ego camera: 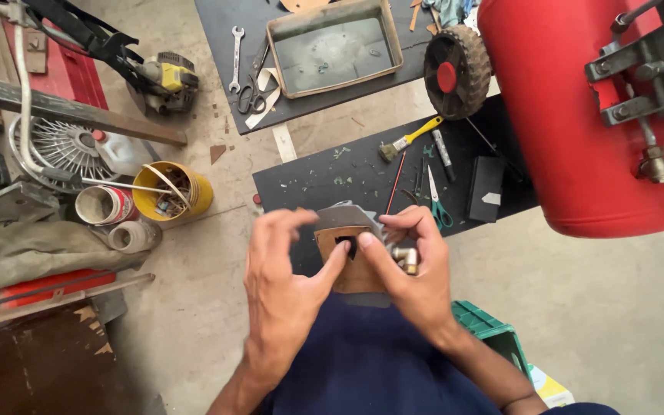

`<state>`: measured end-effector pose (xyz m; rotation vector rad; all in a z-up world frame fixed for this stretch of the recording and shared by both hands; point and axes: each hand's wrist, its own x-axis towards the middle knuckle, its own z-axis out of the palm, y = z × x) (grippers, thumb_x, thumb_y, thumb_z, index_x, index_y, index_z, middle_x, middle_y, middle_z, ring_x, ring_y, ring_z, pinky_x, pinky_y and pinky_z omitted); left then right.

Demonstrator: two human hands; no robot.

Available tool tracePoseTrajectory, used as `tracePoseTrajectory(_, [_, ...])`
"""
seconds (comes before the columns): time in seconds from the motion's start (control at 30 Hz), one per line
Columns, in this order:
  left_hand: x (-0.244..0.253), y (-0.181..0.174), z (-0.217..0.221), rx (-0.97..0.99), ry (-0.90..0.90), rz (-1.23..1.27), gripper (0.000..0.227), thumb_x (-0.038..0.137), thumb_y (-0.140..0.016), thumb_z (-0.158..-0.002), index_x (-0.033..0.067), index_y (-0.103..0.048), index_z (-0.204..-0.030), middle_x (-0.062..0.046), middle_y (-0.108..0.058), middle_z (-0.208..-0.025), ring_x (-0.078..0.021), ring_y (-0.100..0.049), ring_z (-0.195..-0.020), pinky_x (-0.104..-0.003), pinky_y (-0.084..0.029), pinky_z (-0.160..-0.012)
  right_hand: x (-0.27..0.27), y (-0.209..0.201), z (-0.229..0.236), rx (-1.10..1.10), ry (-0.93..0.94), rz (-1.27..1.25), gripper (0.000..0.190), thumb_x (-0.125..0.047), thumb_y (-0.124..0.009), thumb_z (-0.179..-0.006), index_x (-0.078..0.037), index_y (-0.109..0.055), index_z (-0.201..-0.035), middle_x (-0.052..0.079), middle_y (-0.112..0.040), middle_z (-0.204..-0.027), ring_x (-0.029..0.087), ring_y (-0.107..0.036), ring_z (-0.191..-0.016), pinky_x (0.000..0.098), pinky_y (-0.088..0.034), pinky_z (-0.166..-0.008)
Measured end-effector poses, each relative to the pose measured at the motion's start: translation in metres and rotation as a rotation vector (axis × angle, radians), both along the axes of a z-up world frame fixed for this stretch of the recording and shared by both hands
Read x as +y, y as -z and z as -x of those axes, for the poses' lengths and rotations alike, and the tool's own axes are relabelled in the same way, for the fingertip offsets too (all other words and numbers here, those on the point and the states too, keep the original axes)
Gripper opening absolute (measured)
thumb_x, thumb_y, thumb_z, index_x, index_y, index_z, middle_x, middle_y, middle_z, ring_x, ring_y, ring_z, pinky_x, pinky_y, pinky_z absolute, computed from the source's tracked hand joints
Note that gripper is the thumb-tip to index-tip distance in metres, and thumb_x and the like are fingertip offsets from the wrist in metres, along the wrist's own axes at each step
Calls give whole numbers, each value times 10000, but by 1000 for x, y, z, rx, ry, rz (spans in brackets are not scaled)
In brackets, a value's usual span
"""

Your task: The person uses a red marker to draw a triangular shape on a piece of cardboard. They then pick up a metal engine part and place the cardboard against it to check the fit. After removing the cardboard, they continue to draw and refine the shape on the cardboard using the marker.

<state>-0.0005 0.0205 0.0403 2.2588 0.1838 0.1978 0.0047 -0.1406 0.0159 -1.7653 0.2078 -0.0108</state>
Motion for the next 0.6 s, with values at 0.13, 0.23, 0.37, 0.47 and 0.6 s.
tracePoseTrajectory(0.13, [-3,11,2,-23,86,-190,173,261,-810,-798,225,-693,-920,65,-681,-946,-196,-633,-923,-371,-445,-787,8,-2,5,-12,-19,91,270,-177,-801,-863,-79,-605,-1020,-3,-569,-903,58,-539,-728,206,-483,-616])
tracePoseTrajectory(0.23, [-7,16,1,0,63,-258,178,267,-801,-797,199,-670,-897,40,-683,-887,-233,-627,-836,-396,-467,-753,11,1,8,-51,-3,161,257,-180,-790,-867,-75,-604,-1009,6,-591,-903,78,-564,-753,218,-516,-661])
tracePoseTrajectory(0.37, [-11,24,-1,91,30,-273,170,284,-775,-807,200,-639,-866,37,-667,-862,-235,-634,-838,-439,-497,-660,15,4,10,-131,5,260,278,-188,-797,-863,-71,-613,-1036,20,-620,-943,108,-591,-770,246,-545,-674])
tracePoseTrajectory(0.47, [-11,27,-2,136,9,-249,150,291,-756,-824,208,-639,-870,45,-674,-871,-231,-644,-846,-461,-501,-629,17,6,10,-173,-9,310,293,-189,-802,-867,-65,-610,-1050,27,-611,-939,115,-604,-763,252,-549,-656])
tracePoseTrajectory(0.6, [-7,26,2,193,-44,-205,96,275,-713,-839,214,-647,-872,49,-685,-885,-221,-657,-868,-465,-504,-641,25,6,12,-181,-20,316,299,-187,-808,-863,-66,-611,-1052,32,-603,-941,118,-607,-758,255,-555,-656])
